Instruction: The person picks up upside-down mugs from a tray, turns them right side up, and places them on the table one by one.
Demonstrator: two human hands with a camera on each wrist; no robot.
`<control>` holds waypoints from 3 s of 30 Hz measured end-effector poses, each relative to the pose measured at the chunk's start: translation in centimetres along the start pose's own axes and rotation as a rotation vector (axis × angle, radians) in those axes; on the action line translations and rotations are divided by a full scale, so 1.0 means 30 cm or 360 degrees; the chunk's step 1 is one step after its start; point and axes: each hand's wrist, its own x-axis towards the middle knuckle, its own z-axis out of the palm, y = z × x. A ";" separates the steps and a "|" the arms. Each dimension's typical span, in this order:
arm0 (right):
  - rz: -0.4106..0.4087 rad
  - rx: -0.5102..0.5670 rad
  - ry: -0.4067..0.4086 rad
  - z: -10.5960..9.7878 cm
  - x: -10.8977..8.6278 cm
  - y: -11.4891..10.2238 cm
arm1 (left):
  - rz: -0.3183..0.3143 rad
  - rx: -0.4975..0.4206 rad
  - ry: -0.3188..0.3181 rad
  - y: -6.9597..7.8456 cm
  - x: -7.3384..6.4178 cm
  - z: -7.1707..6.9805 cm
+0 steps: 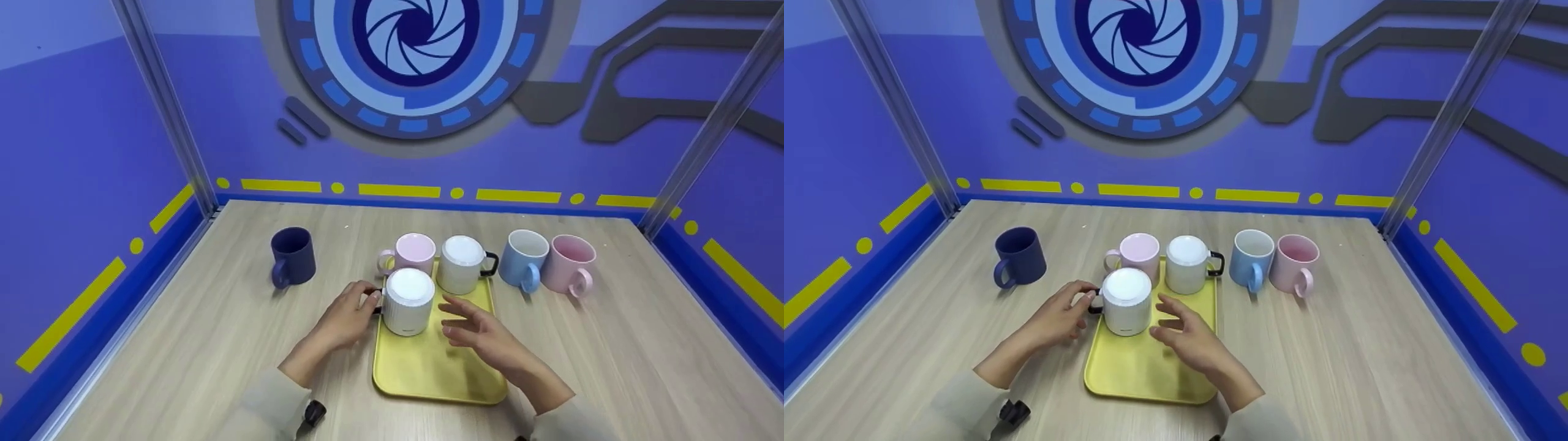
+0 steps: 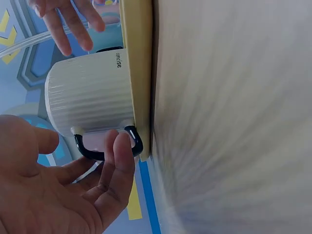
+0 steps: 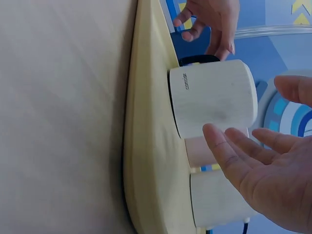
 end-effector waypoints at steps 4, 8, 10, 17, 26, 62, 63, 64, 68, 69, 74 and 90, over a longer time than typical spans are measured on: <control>0.0033 -0.0018 -0.0054 0.028 0.017 0.006 | -0.0001 0.0016 -0.0040 -0.001 0.016 0.010; 0.0025 -0.0016 -0.0089 0.049 0.023 0.014 | 0.0006 0.0037 -0.0031 -0.002 0.023 0.016; 0.0024 -0.0007 -0.0093 0.056 0.025 0.018 | 0.0011 0.0028 -0.0037 -0.001 0.024 0.017; 0.0046 -0.0034 -0.0075 0.065 0.032 0.016 | -0.0036 -0.0148 -0.0192 0.008 0.018 0.014; 0.0004 -0.0033 -0.0110 0.058 0.020 0.028 | 0.0078 -0.0009 -0.0154 0.032 -0.002 0.031; -0.0135 -0.0153 0.0215 -0.004 -0.088 -0.016 | 0.0178 -0.0170 0.0010 0.182 -0.095 0.062; -0.0136 -0.0161 0.0216 -0.006 -0.088 -0.018 | 0.0181 -0.0178 0.0002 0.187 -0.099 0.063; -0.0137 -0.0166 0.0215 -0.007 -0.089 -0.019 | 0.0183 -0.0191 -0.0009 0.193 -0.102 0.063; -0.0147 -0.0205 0.0221 -0.008 -0.092 -0.022 | 0.0202 -0.0241 -0.0056 0.216 -0.117 0.066; -0.0155 -0.0213 0.0218 -0.008 -0.093 -0.022 | 0.0211 -0.0247 -0.0063 0.220 -0.121 0.067; -0.0182 -0.0209 0.0202 -0.008 -0.098 -0.020 | 0.0234 -0.0271 -0.0073 0.238 -0.135 0.071; -0.0219 -0.0200 0.0194 0.023 -0.106 -0.015 | 0.0286 -0.0311 -0.0136 0.242 -0.148 0.081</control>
